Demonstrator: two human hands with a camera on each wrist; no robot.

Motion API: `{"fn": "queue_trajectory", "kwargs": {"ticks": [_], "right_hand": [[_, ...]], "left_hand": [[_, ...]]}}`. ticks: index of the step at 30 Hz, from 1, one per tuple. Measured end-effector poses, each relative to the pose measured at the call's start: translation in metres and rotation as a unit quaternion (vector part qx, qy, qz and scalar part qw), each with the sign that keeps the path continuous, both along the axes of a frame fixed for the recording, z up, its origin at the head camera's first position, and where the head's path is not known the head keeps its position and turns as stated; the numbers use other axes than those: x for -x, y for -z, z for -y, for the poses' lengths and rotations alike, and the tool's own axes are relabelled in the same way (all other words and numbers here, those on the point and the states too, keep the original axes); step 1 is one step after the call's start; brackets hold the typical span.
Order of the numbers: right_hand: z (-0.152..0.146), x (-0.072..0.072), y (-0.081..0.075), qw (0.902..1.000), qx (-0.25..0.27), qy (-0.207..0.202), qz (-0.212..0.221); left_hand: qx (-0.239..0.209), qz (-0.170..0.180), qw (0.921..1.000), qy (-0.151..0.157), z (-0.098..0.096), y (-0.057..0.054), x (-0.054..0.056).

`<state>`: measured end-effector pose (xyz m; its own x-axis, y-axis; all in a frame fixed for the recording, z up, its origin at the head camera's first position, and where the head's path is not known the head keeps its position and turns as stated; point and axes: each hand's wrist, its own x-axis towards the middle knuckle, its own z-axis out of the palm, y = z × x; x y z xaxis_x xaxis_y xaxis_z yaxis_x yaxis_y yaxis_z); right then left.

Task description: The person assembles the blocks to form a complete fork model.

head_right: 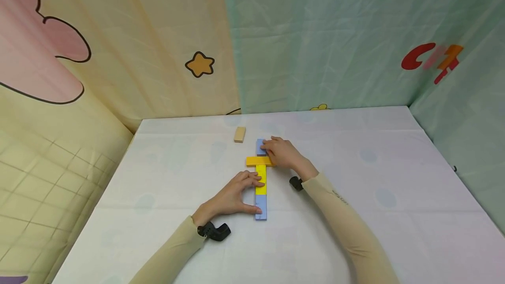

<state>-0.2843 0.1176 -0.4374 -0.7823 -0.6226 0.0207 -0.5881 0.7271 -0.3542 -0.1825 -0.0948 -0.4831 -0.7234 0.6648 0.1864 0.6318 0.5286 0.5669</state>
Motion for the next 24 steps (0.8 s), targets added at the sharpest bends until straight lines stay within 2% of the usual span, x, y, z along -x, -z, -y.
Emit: {"fn": "queue_trajectory", "kwargs": {"ticks": [24], "right_hand": [[-0.0012,-0.0096,0.0013,0.9999,0.001,-0.007,-0.008]], "left_hand": [[-0.008,-0.009,0.9999,0.004,-0.0001,0.001,0.0002]]}}
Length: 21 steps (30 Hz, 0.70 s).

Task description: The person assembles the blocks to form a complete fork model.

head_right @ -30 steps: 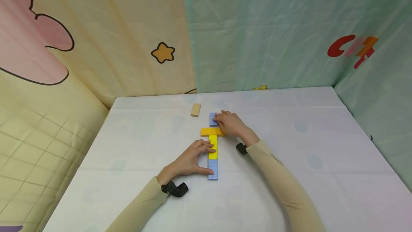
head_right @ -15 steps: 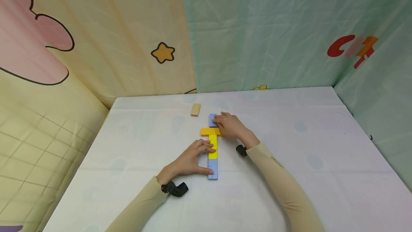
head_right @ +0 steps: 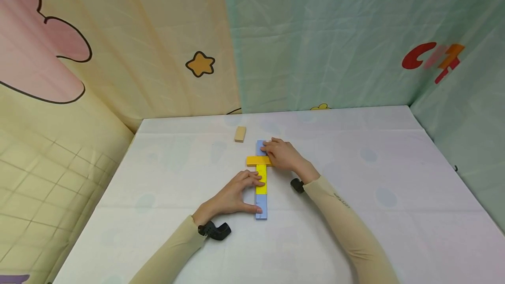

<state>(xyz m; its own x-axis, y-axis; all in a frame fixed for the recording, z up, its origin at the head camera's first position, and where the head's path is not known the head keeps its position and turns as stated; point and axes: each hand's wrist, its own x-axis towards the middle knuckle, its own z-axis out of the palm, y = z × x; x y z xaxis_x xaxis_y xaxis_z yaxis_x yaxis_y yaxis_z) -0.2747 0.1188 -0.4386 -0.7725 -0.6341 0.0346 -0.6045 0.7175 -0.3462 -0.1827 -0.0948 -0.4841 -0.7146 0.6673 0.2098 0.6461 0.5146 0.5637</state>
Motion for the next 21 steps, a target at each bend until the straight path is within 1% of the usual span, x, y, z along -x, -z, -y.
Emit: {"fn": "queue_trajectory", "kwargs": {"ticks": [9,21], "right_hand": [[-0.0015,-0.0003,0.0022,1.0,0.006,-0.002,0.003],[-0.0018,-0.0024,0.0018,0.9998,0.017,-0.006,-0.004]], "left_hand": [[0.0,0.01,0.9999,-0.002,-0.0001,0.0005,0.0003],[-0.001,0.002,1.0,-0.001,0.0001,0.0007,0.0004]]}}
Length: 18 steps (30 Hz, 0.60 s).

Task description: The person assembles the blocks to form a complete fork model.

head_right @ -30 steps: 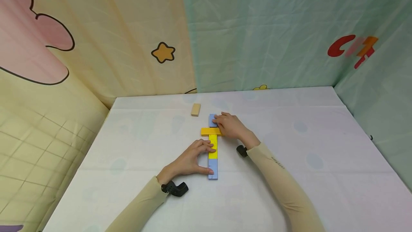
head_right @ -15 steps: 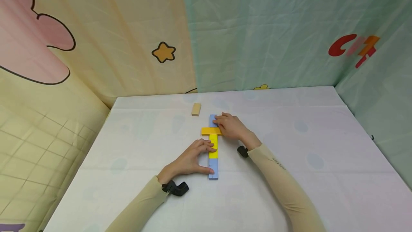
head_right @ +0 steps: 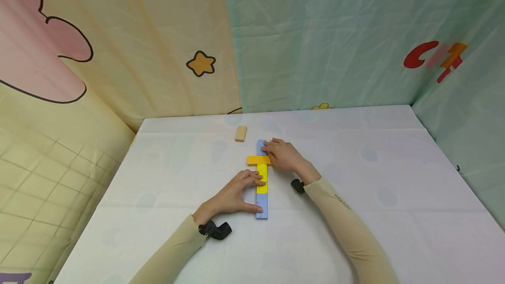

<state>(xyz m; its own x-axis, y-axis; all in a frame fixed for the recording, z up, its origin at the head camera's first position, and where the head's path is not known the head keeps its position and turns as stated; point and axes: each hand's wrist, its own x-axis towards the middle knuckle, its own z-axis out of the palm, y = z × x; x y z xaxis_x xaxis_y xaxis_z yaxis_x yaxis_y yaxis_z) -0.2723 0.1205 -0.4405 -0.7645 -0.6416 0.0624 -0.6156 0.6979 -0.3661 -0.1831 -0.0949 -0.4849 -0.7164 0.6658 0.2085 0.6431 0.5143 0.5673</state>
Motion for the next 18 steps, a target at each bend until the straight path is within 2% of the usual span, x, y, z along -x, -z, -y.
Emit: {"fn": "queue_trajectory", "kwargs": {"ticks": [18], "right_hand": [[0.0012,-0.0004,-0.0009,0.9998,-0.01,0.012,0.01]], "left_hand": [[0.005,-0.001,1.0,-0.002,0.0004,-0.0004,-0.0005]]}}
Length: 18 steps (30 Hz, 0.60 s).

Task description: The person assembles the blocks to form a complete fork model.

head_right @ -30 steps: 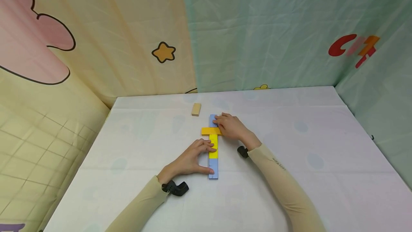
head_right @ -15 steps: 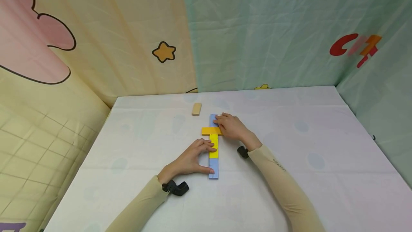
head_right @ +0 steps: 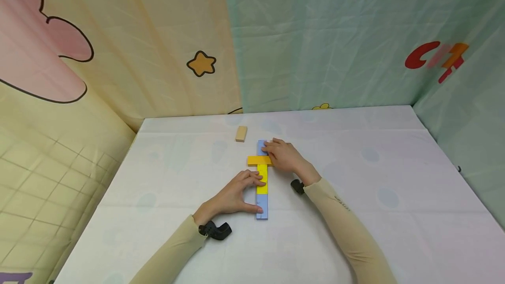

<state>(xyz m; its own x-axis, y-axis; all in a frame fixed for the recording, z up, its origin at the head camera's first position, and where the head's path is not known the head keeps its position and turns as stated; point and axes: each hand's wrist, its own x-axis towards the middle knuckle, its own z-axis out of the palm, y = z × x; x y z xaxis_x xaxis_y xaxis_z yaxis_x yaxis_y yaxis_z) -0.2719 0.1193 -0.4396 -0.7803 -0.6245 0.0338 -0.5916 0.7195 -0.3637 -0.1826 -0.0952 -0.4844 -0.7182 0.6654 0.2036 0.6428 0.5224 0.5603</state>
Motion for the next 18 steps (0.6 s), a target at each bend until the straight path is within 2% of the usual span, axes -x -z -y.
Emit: {"fn": "queue_trajectory", "kwargs": {"ticks": [18], "right_hand": [[0.0012,-0.0025,0.0004,0.9997,-0.02,-0.004,-0.017]], "left_hand": [[-0.002,0.007,1.0,0.0,0.0002,-0.0017,-0.0012]]}}
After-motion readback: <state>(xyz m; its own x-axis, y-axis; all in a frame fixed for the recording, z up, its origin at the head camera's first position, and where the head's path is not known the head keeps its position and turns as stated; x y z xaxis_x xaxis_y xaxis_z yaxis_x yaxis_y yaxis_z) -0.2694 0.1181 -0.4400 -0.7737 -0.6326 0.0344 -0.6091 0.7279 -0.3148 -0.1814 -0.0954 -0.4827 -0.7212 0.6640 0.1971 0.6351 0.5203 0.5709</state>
